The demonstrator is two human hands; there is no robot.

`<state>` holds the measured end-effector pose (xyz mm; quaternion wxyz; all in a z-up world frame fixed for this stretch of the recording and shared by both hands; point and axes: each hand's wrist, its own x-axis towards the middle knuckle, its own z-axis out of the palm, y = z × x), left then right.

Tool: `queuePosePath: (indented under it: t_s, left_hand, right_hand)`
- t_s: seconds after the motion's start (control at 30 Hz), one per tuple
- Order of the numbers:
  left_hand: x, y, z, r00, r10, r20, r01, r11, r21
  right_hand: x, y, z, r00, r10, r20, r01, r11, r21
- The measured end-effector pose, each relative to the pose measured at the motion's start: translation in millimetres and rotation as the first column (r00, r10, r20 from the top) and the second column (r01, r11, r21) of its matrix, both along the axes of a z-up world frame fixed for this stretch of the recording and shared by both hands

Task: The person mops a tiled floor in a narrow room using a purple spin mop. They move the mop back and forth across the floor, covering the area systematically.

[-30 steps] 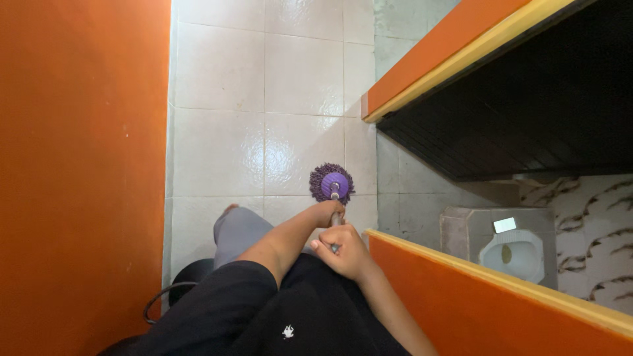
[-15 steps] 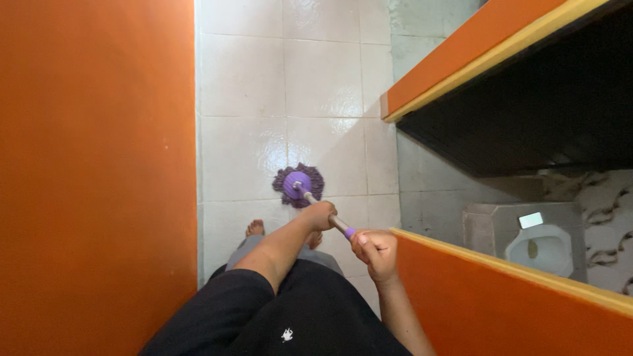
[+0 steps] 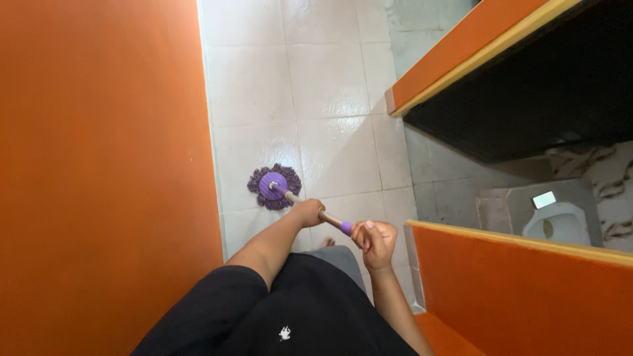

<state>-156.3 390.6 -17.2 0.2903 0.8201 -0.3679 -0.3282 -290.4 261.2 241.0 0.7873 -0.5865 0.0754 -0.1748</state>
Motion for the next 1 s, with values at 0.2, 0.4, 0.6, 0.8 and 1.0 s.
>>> queuePosePath:
  t_s: [0.2, 0.4, 0.6, 0.8, 1.0]
  left_hand:
    - [2, 8, 3, 0.998, -0.043, -0.036, 0.043, 0.999, -0.016]
    - [5, -14, 10, 0.997, -0.067, 0.039, 0.069, 0.996, -0.056]
    - [12, -32, 21, 0.997, -0.074, 0.028, 0.074, 0.997, 0.022]
    - [6, -36, 34, 0.984, -0.089, 0.152, 0.085, 0.996, 0.033]
    - [1, -56, 30, 0.994, 0.078, 0.071, -0.078, 0.997, 0.003]
  right_hand:
    - [-5, 8, -3, 1.000, 0.011, -0.007, -0.011, 1.000, -0.028]
    - [2, -12, -4, 0.996, -0.068, -0.063, 0.063, 0.996, -0.070]
    - [8, -33, -1, 0.977, -0.031, -0.210, -0.001, 0.989, -0.150]
    - [6, -38, 2, 0.915, -0.024, -0.403, -0.044, 0.987, -0.157]
    - [1, -63, 1, 0.937, -0.051, -0.345, -0.002, 0.989, -0.151]
